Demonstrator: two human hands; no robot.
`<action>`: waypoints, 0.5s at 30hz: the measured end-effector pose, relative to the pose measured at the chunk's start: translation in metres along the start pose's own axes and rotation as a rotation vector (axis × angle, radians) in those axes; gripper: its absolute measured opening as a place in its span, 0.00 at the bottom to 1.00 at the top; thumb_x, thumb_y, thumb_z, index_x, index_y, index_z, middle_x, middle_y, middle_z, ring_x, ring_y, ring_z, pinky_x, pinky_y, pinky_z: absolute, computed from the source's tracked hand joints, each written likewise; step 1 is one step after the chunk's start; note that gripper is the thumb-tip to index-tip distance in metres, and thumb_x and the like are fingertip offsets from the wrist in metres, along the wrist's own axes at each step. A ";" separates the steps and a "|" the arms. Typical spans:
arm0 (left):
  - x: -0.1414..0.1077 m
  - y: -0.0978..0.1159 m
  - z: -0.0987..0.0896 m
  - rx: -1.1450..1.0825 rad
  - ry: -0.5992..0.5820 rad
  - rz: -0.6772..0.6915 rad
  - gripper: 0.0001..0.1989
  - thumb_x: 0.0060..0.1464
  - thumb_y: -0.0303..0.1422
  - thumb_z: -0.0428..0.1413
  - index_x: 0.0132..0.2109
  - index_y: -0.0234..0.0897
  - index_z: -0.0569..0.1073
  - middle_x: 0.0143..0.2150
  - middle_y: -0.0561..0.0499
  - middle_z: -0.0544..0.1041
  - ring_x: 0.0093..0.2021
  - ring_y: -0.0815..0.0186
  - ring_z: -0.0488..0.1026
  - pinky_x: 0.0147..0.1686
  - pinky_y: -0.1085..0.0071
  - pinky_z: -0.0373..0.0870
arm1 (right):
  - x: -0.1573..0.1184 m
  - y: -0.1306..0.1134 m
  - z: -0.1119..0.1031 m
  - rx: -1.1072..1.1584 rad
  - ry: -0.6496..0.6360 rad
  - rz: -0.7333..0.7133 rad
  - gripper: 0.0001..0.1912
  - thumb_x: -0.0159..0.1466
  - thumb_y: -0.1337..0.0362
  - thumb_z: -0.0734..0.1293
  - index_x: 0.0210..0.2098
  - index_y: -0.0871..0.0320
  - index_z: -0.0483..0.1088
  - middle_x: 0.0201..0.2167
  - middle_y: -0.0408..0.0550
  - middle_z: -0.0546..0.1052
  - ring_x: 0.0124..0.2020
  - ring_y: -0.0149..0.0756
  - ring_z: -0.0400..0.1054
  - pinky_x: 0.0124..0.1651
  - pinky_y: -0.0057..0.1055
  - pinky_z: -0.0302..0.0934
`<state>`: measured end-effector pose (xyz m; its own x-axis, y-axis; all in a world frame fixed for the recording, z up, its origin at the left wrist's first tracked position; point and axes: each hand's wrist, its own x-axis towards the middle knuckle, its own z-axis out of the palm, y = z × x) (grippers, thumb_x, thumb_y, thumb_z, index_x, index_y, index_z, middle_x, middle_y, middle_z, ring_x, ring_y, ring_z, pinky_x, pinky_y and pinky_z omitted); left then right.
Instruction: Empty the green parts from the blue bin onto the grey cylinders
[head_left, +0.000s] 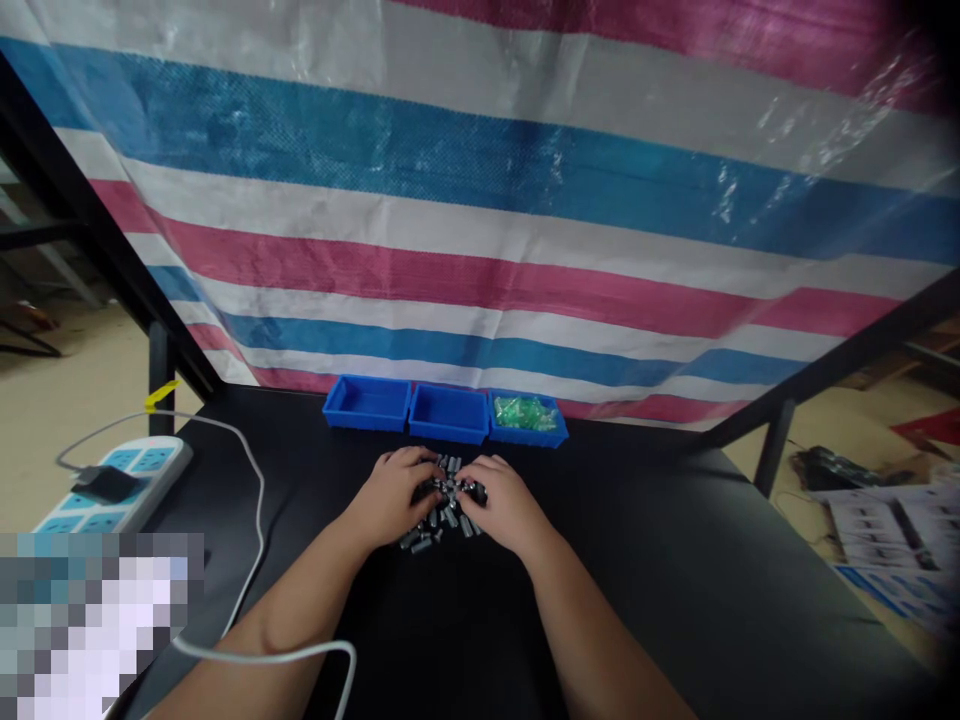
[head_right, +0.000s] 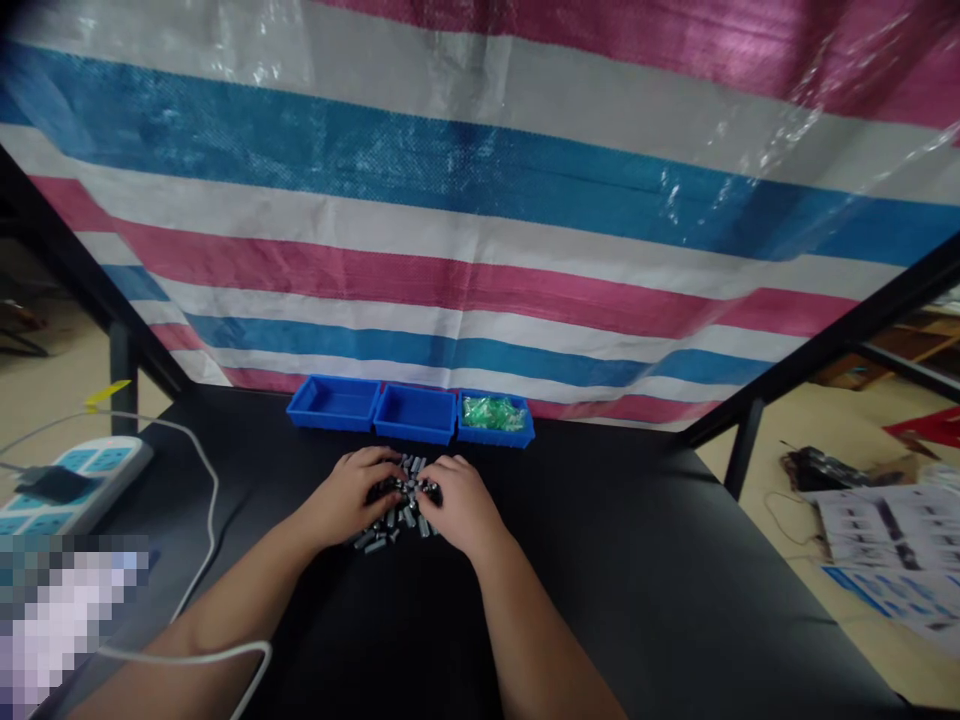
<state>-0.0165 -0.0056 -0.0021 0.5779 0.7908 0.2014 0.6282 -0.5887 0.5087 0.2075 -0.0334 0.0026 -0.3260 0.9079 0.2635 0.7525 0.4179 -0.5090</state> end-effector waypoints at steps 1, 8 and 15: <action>0.000 0.001 0.000 -0.005 0.008 0.002 0.10 0.61 0.37 0.57 0.49 0.47 0.77 0.59 0.48 0.73 0.61 0.54 0.68 0.58 0.52 0.62 | 0.000 -0.002 0.001 0.002 -0.008 -0.004 0.09 0.62 0.70 0.70 0.41 0.53 0.77 0.38 0.45 0.76 0.42 0.39 0.68 0.49 0.36 0.63; 0.002 0.009 -0.002 -0.002 0.015 0.005 0.08 0.61 0.34 0.55 0.46 0.44 0.76 0.47 0.48 0.76 0.52 0.56 0.70 0.52 0.56 0.65 | 0.001 -0.003 -0.002 0.028 0.008 -0.026 0.10 0.63 0.71 0.69 0.42 0.52 0.77 0.37 0.45 0.78 0.42 0.38 0.69 0.48 0.35 0.63; 0.002 0.006 -0.004 -0.039 0.036 0.016 0.09 0.61 0.34 0.54 0.46 0.43 0.77 0.47 0.46 0.75 0.51 0.55 0.71 0.51 0.55 0.66 | -0.002 0.054 -0.019 -0.063 0.516 0.379 0.18 0.64 0.59 0.65 0.52 0.56 0.72 0.30 0.44 0.72 0.30 0.37 0.67 0.38 0.34 0.64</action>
<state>-0.0135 -0.0071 0.0049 0.5678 0.7875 0.2395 0.5983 -0.5947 0.5370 0.2593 -0.0128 -0.0100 0.2750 0.8532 0.4433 0.7989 0.0538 -0.5991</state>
